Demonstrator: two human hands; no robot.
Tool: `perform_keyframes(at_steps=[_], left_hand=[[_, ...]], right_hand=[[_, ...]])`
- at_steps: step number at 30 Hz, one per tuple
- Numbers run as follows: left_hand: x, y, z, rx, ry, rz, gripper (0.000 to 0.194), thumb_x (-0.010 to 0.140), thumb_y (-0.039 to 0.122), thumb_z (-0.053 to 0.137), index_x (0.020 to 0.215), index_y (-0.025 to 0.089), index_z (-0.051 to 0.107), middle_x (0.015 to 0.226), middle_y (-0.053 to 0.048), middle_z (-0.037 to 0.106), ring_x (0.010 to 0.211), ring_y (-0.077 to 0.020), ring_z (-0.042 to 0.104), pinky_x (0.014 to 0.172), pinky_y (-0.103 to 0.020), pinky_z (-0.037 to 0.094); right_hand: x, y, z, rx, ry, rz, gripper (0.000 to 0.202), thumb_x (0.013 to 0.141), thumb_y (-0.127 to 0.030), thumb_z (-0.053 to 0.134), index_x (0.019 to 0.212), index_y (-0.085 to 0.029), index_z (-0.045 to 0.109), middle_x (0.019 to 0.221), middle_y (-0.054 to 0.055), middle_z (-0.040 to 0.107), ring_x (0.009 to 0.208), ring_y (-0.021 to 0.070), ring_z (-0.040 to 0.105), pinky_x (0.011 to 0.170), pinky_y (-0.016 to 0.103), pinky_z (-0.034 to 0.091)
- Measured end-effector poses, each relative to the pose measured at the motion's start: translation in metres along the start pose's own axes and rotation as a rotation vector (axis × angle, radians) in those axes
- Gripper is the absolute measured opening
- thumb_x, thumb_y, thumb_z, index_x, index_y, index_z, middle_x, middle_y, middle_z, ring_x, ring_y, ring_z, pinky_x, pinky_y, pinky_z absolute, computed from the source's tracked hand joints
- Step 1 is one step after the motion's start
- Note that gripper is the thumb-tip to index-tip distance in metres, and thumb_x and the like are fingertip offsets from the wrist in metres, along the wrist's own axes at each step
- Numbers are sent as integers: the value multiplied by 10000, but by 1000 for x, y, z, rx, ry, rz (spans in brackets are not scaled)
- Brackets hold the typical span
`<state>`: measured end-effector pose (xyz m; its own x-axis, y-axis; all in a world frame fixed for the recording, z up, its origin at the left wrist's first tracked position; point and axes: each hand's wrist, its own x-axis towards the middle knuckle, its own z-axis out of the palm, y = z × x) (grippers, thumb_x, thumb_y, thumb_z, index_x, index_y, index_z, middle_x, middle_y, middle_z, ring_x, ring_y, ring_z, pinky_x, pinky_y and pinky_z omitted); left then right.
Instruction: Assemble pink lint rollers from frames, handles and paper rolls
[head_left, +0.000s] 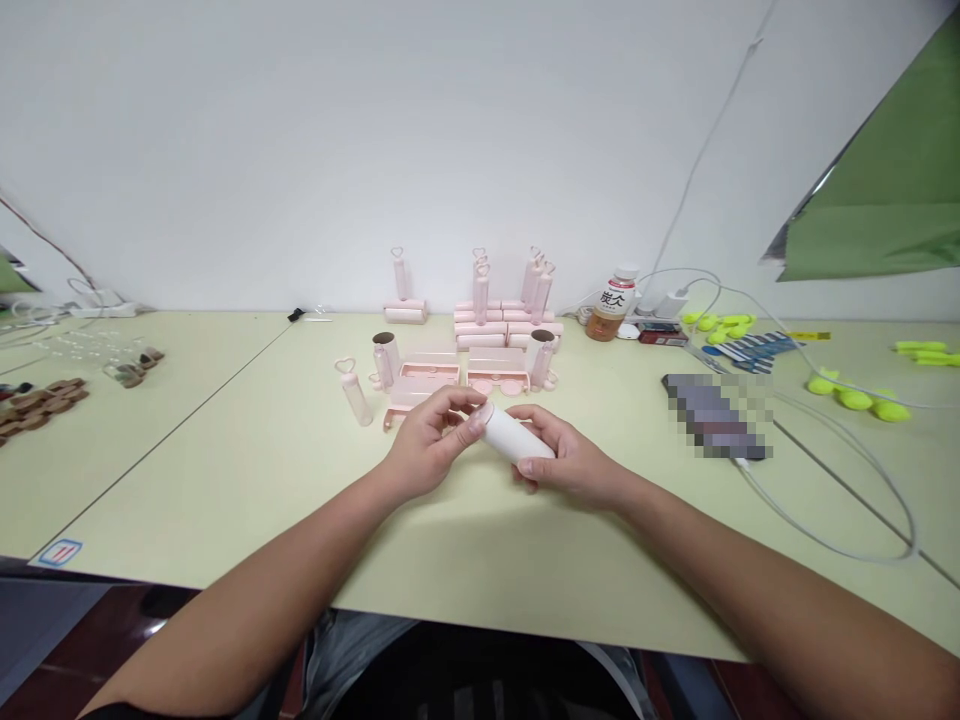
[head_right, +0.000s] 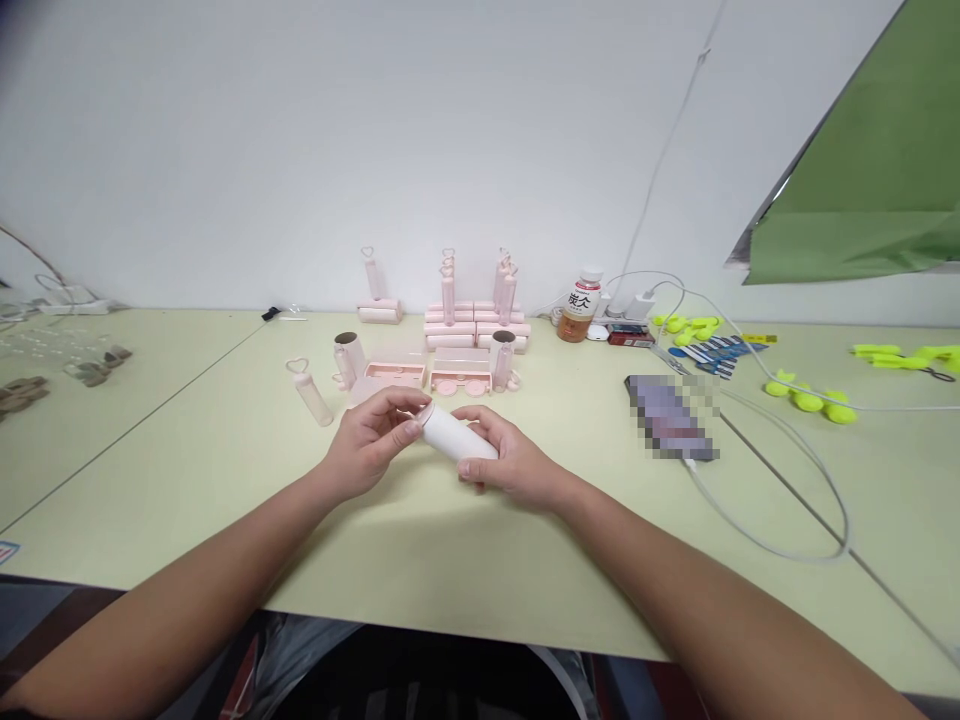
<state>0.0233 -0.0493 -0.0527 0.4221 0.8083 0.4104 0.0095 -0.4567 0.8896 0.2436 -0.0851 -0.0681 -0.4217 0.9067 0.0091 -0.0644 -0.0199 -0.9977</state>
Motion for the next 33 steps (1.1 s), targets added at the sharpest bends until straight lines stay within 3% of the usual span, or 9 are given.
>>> perform_keyframes(at_steps=[5, 9, 11, 15, 18, 23, 26, 30, 33], left_hand=[[-4, -5, 5, 19, 50, 48, 546, 886, 379, 604, 1398, 274, 446, 1407, -124, 457, 1146, -224, 532, 862, -322, 503], [-8, -4, 10, 104, 226, 77, 814, 837, 303, 652, 1525, 346, 219, 1581, -102, 237, 1229, -246, 484, 861, -317, 511], [-11, -1, 13, 145, 200, 45, 838, 808, 260, 666, 1527, 348, 244, 1573, -101, 294, 1154, -241, 547, 769, -287, 521], [-15, 5, 17, 167, -126, -27, 776, 792, 212, 635, 1501, 344, 348, 1571, -106, 332, 864, -176, 660, 512, -229, 447], [-13, 7, 16, 170, -145, -21, 762, 808, 194, 598, 1505, 353, 335, 1578, -98, 320, 841, -160, 670, 481, -215, 411], [-9, 6, 8, 191, -204, 5, 729, 780, 171, 609, 1471, 309, 421, 1336, -106, 611, 765, -145, 647, 511, -210, 438], [-8, 4, 6, 253, -241, 49, 701, 792, 156, 573, 1461, 312, 433, 1287, -88, 645, 726, -133, 636, 559, -231, 484], [-5, 0, 3, 366, -271, 139, 622, 812, 126, 519, 1406, 312, 508, 1398, -66, 570, 862, -170, 665, 717, -300, 535], [-2, -2, -4, 525, -220, 123, 505, 825, 128, 486, 1292, 269, 619, 1271, -57, 663, 1025, -224, 658, 856, -353, 518]], right_hand=[[0, -6, 3, 24, 9, 5, 564, 768, -389, 733, 1231, -199, 473, 717, -21, 606, 569, 127, 558, 530, 257, 459], [0, -8, 2, 32, 65, 1, 551, 772, -406, 721, 1219, -197, 476, 651, -40, 591, 507, 117, 519, 509, 250, 415], [0, -7, 2, 34, 68, -6, 527, 771, -404, 723, 1197, -202, 487, 645, -46, 574, 501, 113, 502, 498, 247, 402], [0, -3, 1, 11, 59, -16, 473, 787, -389, 719, 1164, -210, 495, 641, -54, 548, 476, 98, 465, 455, 231, 384], [0, -3, -1, -22, 65, -20, 478, 802, -403, 706, 1187, -215, 495, 701, -31, 560, 537, 114, 526, 436, 215, 409], [-4, -7, 0, -28, 36, 24, 743, 813, -400, 696, 1440, -281, 315, 850, 10, 583, 638, 146, 599, 388, 188, 427], [-8, -10, 1, -43, -15, 94, 920, 801, -309, 693, 1521, -352, 121, 910, 17, 602, 643, 144, 607, 381, 182, 444], [-9, -14, 1, -68, -59, 173, 870, 766, -212, 662, 1485, -365, 197, 904, -2, 586, 614, 130, 587, 376, 180, 458], [-9, -15, 0, -77, -41, 187, 827, 738, -157, 633, 1447, -376, 268, 884, -25, 553, 563, 107, 557, 363, 175, 452]])
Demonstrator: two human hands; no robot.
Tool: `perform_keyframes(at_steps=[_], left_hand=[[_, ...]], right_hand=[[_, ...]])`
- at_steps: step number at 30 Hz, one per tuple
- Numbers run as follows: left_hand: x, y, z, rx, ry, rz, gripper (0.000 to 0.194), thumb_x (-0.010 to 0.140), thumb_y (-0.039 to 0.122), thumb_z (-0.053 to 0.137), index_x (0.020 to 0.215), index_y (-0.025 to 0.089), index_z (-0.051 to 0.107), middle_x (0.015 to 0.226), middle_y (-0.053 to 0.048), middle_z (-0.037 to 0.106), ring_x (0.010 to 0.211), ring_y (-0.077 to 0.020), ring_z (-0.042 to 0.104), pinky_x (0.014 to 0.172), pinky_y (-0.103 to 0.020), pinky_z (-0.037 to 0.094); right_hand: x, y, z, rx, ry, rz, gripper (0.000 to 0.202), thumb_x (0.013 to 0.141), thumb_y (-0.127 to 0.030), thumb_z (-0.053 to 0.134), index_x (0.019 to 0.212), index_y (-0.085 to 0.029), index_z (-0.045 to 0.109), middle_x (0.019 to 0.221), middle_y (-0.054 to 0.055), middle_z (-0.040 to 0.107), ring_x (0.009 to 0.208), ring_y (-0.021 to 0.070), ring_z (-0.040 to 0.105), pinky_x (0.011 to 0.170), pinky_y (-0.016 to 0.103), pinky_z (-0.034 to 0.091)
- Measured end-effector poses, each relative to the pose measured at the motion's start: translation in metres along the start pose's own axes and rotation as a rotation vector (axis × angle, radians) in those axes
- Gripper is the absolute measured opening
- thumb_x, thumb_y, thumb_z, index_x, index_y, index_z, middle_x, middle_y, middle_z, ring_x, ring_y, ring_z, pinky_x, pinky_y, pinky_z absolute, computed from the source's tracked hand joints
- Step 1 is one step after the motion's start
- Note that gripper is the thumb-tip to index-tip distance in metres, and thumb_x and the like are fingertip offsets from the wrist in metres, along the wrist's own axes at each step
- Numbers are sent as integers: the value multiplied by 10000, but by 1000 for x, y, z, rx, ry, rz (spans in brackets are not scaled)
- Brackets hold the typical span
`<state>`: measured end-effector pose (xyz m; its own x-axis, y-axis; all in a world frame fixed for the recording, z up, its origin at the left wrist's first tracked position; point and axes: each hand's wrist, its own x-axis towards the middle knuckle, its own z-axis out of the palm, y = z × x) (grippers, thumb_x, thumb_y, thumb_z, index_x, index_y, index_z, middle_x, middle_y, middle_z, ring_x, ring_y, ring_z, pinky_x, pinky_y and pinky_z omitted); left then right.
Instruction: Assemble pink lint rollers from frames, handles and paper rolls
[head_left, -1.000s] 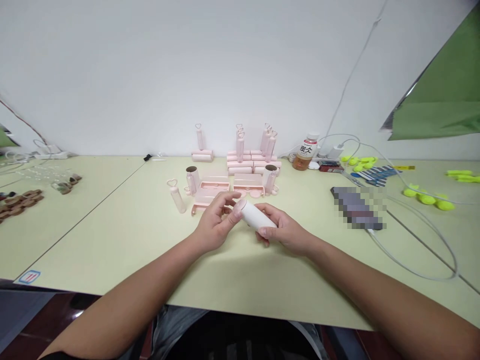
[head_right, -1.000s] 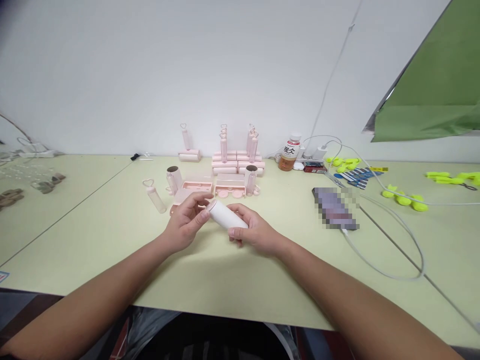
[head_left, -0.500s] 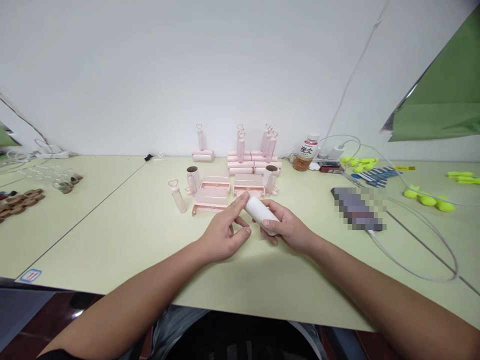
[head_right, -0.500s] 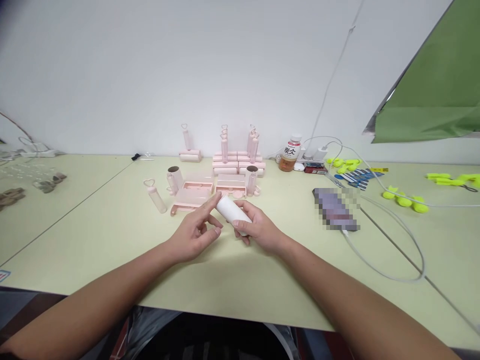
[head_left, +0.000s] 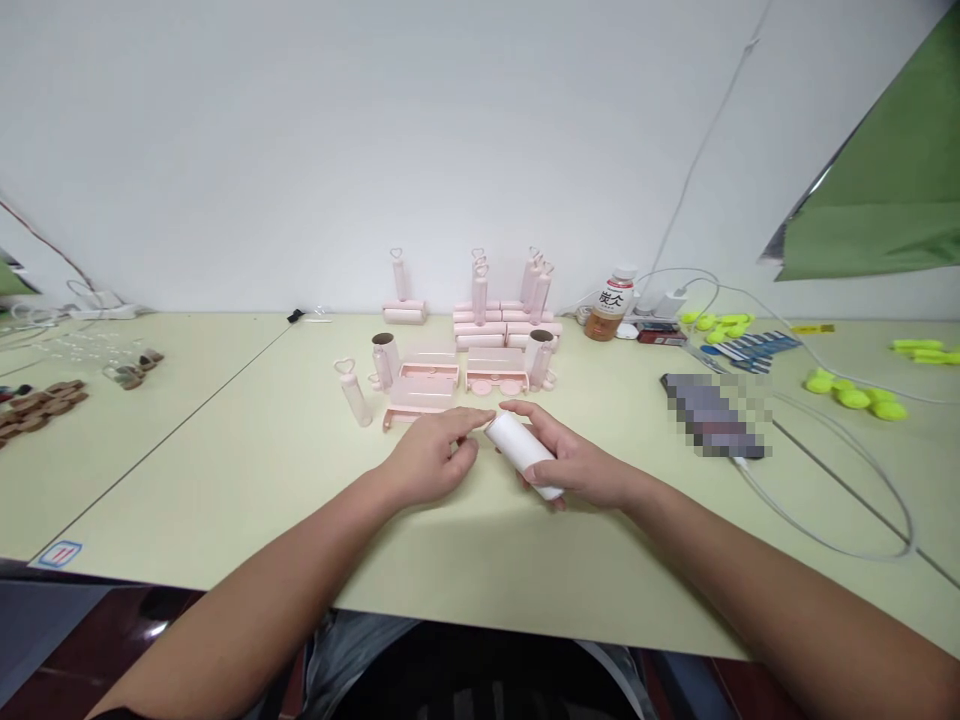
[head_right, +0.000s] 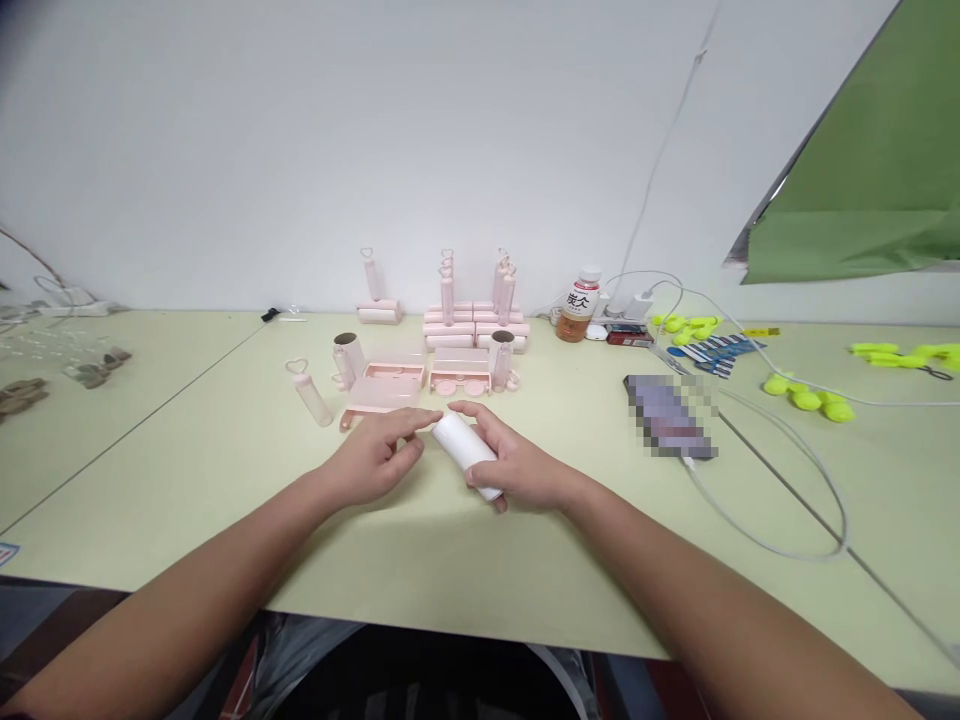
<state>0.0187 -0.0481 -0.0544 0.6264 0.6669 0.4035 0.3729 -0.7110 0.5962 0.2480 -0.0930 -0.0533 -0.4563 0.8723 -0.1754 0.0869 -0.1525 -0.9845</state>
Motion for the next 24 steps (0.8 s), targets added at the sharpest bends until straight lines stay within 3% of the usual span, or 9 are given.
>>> perform_keyframes(at_steps=[5, 11, 14, 17, 20, 24], left_hand=[[5, -14, -14, 269, 53, -199, 417, 838, 147, 462, 1195, 217, 666, 1146, -86, 707, 1072, -280, 632, 875, -396, 481], [7, -15, -19, 561, -119, -298, 276, 830, 128, 449, 959, 182, 687, 928, -122, 675, 866, -286, 618, 692, -356, 419], [3, -11, -17, 640, -161, -365, 248, 830, 157, 456, 924, 177, 685, 922, -129, 639, 830, -282, 610, 645, -340, 399], [-1, -9, -15, 666, -230, -410, 180, 762, 140, 508, 765, 178, 684, 868, -135, 620, 790, -290, 603, 622, -344, 395], [0, -10, -16, 562, -208, -447, 141, 727, 152, 549, 604, 187, 606, 782, -122, 625, 750, -284, 601, 619, -343, 396], [7, -14, -19, -67, -43, -610, 143, 807, 307, 548, 698, 214, 542, 721, -63, 662, 625, -225, 617, 571, -308, 419]], right_hand=[[1, 1, -1, 27, 32, -34, 837, 715, -141, 632, 1432, -378, 269, 860, -31, 541, 581, 116, 564, 363, 169, 463], [3, 4, -3, 42, 65, -56, 811, 733, -172, 654, 1421, -380, 280, 952, 3, 560, 666, 147, 586, 377, 188, 478], [5, 4, -1, 40, 87, -75, 825, 749, -195, 660, 1451, -381, 267, 1015, 21, 554, 701, 152, 590, 390, 197, 483], [6, 5, -1, 18, 108, -88, 849, 756, -201, 666, 1478, -371, 254, 1027, 22, 550, 653, 127, 567, 401, 204, 482], [7, 7, -2, 13, 110, -84, 794, 755, -210, 681, 1442, -340, 304, 972, 2, 557, 608, 109, 539, 403, 201, 468], [6, 8, -3, 51, 42, -111, 535, 741, -250, 723, 1215, -256, 476, 934, -2, 563, 626, 106, 527, 407, 185, 454]])
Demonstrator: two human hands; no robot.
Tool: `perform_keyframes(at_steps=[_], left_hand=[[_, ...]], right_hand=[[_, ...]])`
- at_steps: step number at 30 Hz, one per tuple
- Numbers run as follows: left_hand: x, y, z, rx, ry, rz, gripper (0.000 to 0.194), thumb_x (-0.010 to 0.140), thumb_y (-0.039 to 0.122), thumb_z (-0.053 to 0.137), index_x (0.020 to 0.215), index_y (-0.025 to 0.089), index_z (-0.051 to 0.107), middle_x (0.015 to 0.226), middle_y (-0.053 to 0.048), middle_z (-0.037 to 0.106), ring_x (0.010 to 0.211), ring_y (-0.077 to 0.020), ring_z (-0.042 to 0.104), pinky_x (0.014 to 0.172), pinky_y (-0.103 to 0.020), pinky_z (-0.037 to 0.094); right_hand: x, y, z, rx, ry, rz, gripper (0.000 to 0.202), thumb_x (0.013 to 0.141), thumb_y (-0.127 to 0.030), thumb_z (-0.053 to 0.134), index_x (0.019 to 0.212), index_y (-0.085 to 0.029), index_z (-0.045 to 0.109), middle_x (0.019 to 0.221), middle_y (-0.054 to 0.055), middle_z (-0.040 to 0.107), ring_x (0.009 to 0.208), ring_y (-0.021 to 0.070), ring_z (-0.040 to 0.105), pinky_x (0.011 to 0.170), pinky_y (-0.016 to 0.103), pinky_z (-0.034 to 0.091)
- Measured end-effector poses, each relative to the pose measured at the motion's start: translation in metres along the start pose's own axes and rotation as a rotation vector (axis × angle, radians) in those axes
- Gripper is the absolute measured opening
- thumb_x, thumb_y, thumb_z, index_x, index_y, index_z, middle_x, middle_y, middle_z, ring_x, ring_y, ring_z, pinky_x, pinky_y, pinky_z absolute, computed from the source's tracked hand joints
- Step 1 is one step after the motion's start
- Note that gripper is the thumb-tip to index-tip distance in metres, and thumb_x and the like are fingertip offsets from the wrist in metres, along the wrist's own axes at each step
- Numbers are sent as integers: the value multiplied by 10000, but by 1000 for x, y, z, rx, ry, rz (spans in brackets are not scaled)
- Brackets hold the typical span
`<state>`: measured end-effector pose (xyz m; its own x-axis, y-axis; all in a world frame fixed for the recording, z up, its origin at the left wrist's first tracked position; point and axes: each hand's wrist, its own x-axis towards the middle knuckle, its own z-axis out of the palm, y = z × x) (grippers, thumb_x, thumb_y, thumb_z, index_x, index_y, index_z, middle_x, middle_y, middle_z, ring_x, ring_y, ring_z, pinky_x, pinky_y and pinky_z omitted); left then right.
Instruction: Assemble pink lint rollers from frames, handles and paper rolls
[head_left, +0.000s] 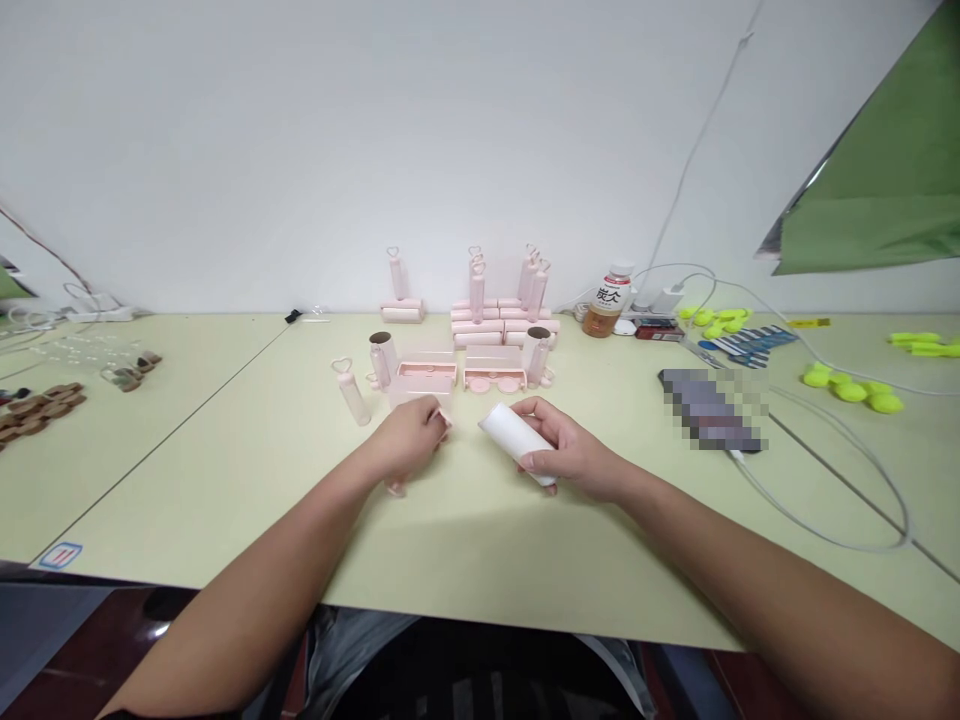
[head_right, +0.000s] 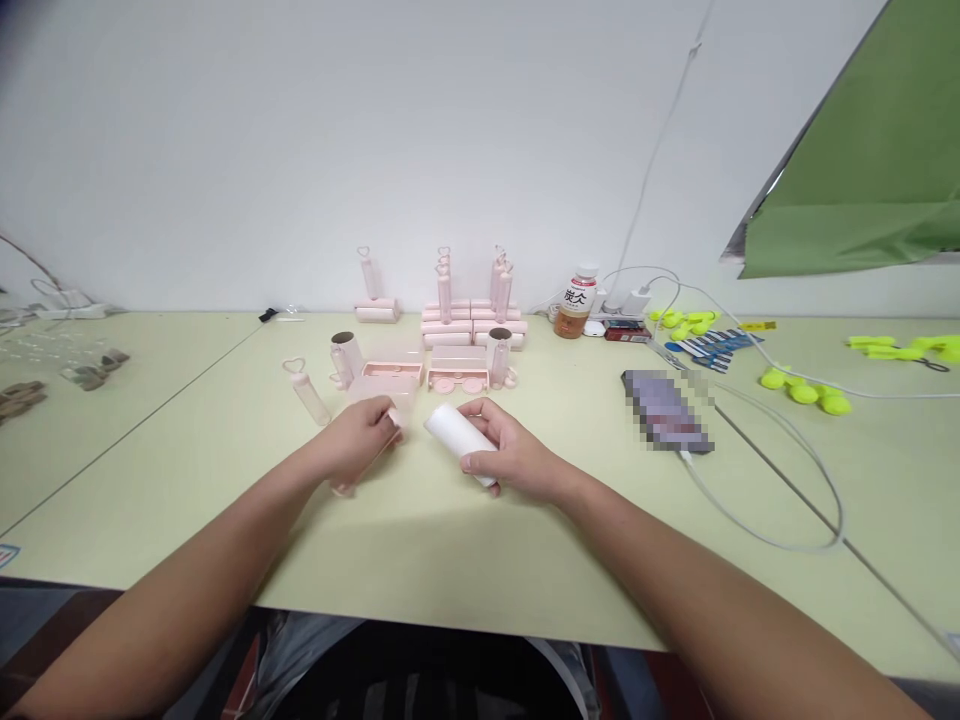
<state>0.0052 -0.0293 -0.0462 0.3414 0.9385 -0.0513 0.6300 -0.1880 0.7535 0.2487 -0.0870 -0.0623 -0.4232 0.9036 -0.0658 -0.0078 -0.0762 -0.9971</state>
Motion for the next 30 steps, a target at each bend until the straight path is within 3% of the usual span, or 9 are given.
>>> perform_keyframes(at_steps=[4, 8, 11, 16, 21, 26, 30], left_hand=[[4, 5, 0, -564, -25, -108, 158, 804, 369, 550, 878, 241, 497, 614, 21, 595, 424, -149, 513, 452, -255, 378], [-4, 15, 4, -861, -131, -51, 403, 621, 150, 536, 1016, 226, 529, 520, 58, 513, 429, -108, 449, 453, -202, 338], [-9, 22, 9, -1031, -252, -74, 435, 601, 147, 542, 1033, 199, 535, 535, 47, 519, 455, -101, 462, 471, -200, 366], [-7, 23, 20, -1164, -185, -154, 456, 601, 126, 651, 1013, 221, 481, 595, 73, 508, 519, -139, 586, 498, -242, 465], [-2, 18, 23, -1198, -163, -101, 537, 618, 124, 662, 1114, 252, 500, 747, 52, 559, 487, -98, 538, 406, -208, 412], [-3, 20, 26, -1236, -240, -199, 353, 715, 264, 648, 1056, 230, 562, 729, 26, 537, 496, -110, 525, 389, -220, 398], [-3, 23, 33, -1243, -228, -251, 289, 731, 256, 648, 1009, 216, 578, 685, 27, 518, 486, -99, 494, 405, -213, 398]], right_hand=[[0, -1, 1, -2, -86, -29, 490, 708, -287, 773, 1153, -216, 580, 979, 19, 556, 702, 118, 551, 496, 220, 527], [0, 0, 3, -8, -136, 2, 489, 685, -312, 807, 1124, -191, 629, 952, 23, 574, 674, 106, 554, 498, 211, 519], [0, 4, 3, 17, -149, 8, 451, 669, -327, 831, 1042, -170, 632, 868, 12, 593, 626, 100, 559, 489, 211, 500], [2, 8, 4, 30, -150, -3, 433, 660, -331, 847, 989, -152, 631, 838, 16, 620, 606, 100, 575, 516, 225, 496], [4, 7, 5, 31, -122, -8, 439, 676, -326, 839, 1017, -155, 624, 778, -4, 610, 593, 103, 563, 533, 238, 487], [6, 8, 6, 104, -32, -57, 533, 625, -280, 873, 1038, -202, 547, 994, 24, 621, 748, 130, 601, 597, 239, 498], [8, 10, 8, 162, -21, -41, 567, 645, -316, 867, 1048, -231, 476, 922, 2, 637, 670, 123, 597, 542, 236, 489]])
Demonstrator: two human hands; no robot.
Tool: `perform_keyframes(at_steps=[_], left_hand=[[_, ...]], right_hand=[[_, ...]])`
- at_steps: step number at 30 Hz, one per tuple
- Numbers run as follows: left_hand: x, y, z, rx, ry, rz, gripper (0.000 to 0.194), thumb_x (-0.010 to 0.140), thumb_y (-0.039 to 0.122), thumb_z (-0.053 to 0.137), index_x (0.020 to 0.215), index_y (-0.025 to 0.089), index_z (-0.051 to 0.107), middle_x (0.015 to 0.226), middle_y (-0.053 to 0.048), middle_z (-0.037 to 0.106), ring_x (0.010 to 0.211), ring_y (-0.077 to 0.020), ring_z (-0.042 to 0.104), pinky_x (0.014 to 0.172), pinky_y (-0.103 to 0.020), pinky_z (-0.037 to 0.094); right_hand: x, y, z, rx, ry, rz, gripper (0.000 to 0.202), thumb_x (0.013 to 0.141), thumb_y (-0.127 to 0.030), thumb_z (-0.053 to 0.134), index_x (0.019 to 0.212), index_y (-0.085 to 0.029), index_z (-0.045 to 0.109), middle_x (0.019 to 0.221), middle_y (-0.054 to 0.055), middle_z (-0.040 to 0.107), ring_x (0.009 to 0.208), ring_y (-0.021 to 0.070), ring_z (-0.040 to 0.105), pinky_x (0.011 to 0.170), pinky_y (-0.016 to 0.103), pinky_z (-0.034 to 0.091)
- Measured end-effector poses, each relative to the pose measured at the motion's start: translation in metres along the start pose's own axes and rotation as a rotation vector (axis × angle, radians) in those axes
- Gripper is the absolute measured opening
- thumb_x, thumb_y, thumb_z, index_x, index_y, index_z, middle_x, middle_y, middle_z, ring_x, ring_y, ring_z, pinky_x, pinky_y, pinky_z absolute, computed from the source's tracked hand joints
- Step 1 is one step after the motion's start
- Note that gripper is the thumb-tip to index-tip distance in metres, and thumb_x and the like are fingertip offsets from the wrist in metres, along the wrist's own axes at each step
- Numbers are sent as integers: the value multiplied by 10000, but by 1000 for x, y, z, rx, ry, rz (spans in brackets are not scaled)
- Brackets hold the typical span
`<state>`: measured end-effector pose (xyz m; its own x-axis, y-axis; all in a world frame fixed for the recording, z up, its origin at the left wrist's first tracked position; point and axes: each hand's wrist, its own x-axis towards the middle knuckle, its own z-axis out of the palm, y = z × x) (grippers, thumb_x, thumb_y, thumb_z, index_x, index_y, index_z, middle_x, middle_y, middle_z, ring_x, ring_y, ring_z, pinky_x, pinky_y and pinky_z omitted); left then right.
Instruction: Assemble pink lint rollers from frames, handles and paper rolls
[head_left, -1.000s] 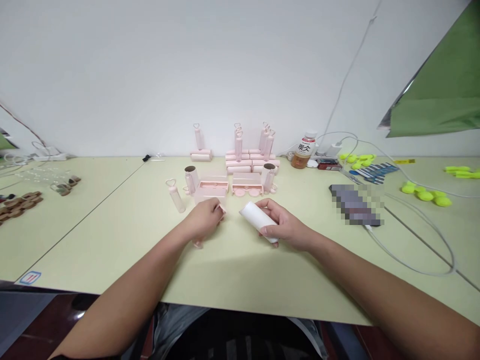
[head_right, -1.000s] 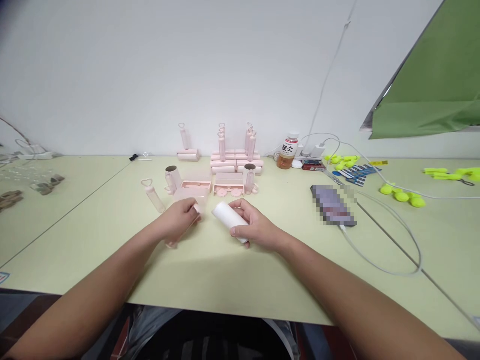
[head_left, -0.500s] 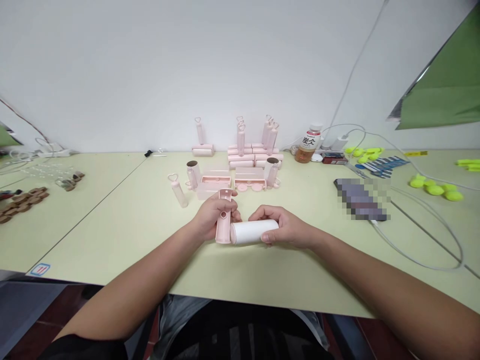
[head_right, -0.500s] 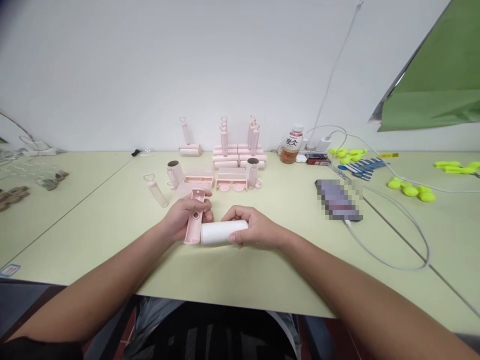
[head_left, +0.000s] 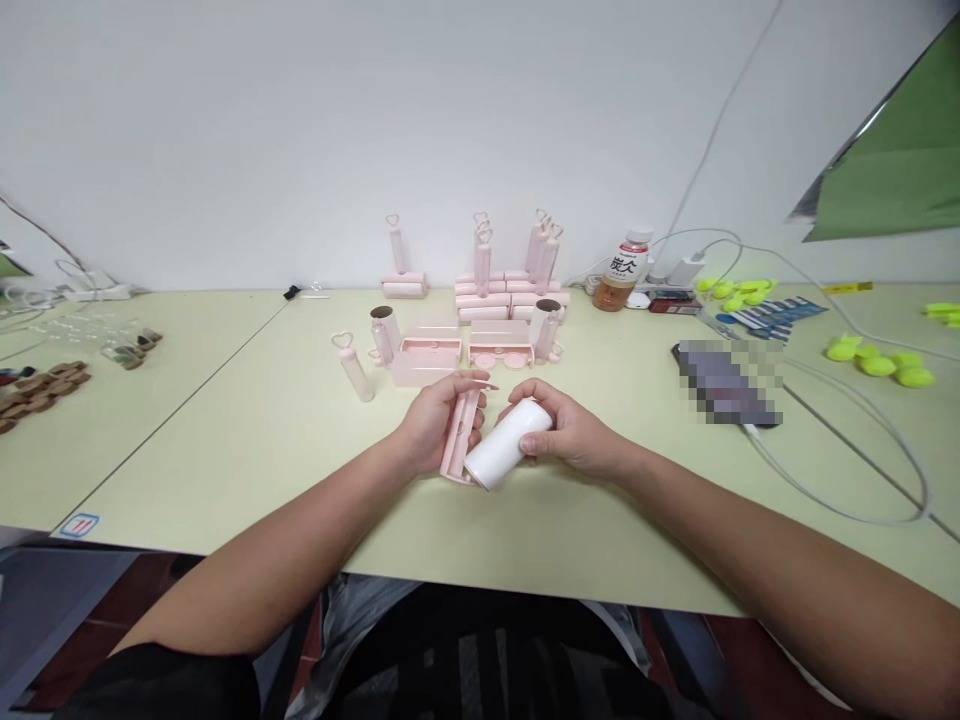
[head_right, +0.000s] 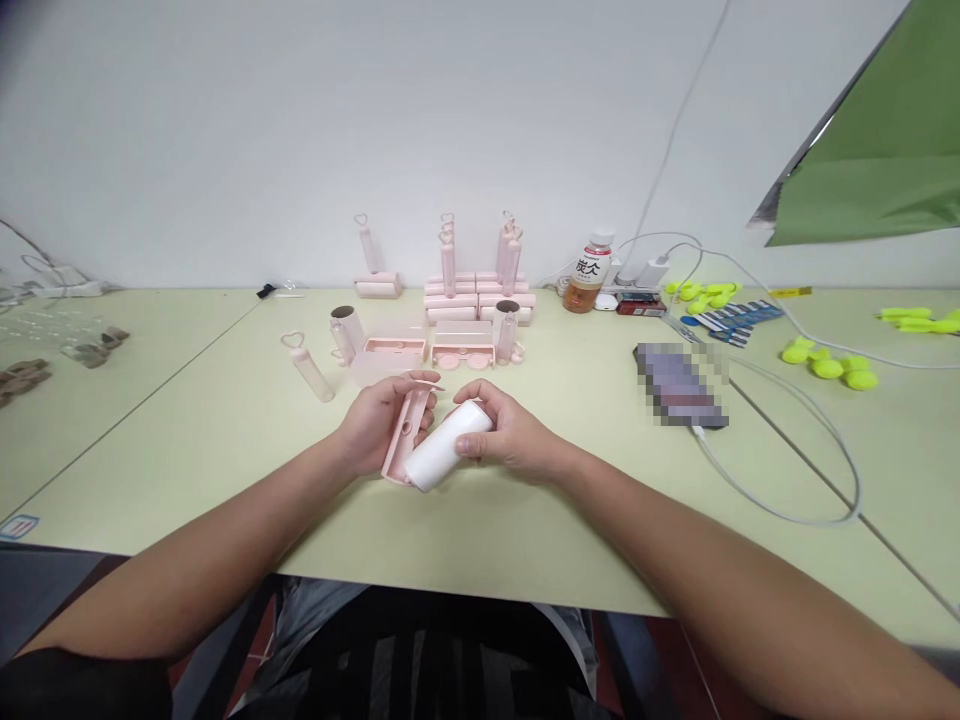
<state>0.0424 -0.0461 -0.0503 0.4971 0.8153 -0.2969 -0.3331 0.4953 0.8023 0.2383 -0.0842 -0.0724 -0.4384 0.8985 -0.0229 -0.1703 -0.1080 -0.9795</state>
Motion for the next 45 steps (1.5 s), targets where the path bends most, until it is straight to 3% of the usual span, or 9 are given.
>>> perform_keyframes(at_steps=[4, 10, 14, 18, 21, 29, 35, 39, 45], left_hand=[[-1, -7, 7, -20, 2, 24, 239, 751, 221, 637, 983, 212, 578, 665, 28, 519, 497, -96, 496, 453, -212, 437], [-7, -11, 20, 27, 46, 79, 116, 835, 240, 595, 937, 202, 556, 744, 7, 546, 552, -106, 532, 523, -250, 499], [-8, -13, 23, 34, 89, 109, 130, 871, 252, 565, 989, 215, 527, 806, 8, 551, 551, -97, 516, 520, -247, 490], [-7, -18, 22, 186, 103, 199, 185, 900, 357, 564, 1028, 234, 512, 664, 49, 488, 514, -89, 459, 495, -198, 419], [-6, -21, 19, 340, 64, 293, 270, 874, 456, 602, 988, 220, 536, 651, 53, 499, 536, -85, 456, 528, -192, 402], [-7, -10, 4, 745, -97, 528, 294, 870, 426, 607, 1007, 189, 711, 1028, -69, 689, 935, -197, 624, 826, -279, 461], [-16, 2, -3, 1032, -320, 636, 279, 900, 368, 568, 1085, 224, 720, 998, -70, 703, 883, -193, 647, 784, -274, 469], [-20, 7, -1, 1103, -338, 660, 288, 899, 379, 573, 1101, 237, 721, 970, -63, 713, 850, -189, 640, 761, -269, 459], [-20, 7, 1, 1093, -366, 562, 303, 884, 417, 592, 1056, 218, 743, 848, -54, 708, 719, -163, 605, 641, -240, 429]], right_hand=[[2, 2, 3, 69, 37, 4, 593, 641, -355, 874, 1042, -230, 457, 775, -31, 632, 580, 110, 580, 497, 220, 470], [6, 6, 2, 124, 71, 37, 534, 650, -468, 852, 954, -199, 505, 761, -6, 649, 526, 98, 570, 444, 205, 446], [7, 7, 4, 103, 97, 40, 540, 661, -510, 831, 980, -200, 525, 778, 0, 640, 568, 118, 582, 472, 232, 474], [3, 6, 10, -4, 118, 11, 570, 722, -512, 782, 1120, -235, 483, 869, 3, 620, 723, 163, 616, 591, 282, 511], [1, 5, 12, -121, 143, -23, 584, 734, -478, 775, 1156, -256, 438, 889, -8, 586, 770, 170, 590, 626, 286, 491], [-4, 0, 7, -258, 52, -64, 668, 737, -435, 745, 1250, -253, 358, 889, -4, 546, 738, 168, 543, 604, 271, 444], [-12, -12, 12, -439, -73, -50, 806, 750, -310, 702, 1402, -238, 233, 1074, 58, 573, 806, 181, 565, 656, 277, 455], [-14, -19, 12, -500, -110, -49, 850, 741, -282, 680, 1432, -235, 188, 1075, 58, 578, 825, 194, 574, 665, 282, 459], [-15, -25, 13, -528, -162, 7, 849, 740, -219, 650, 1449, -247, 183, 1028, 39, 575, 760, 171, 560, 608, 261, 449]])
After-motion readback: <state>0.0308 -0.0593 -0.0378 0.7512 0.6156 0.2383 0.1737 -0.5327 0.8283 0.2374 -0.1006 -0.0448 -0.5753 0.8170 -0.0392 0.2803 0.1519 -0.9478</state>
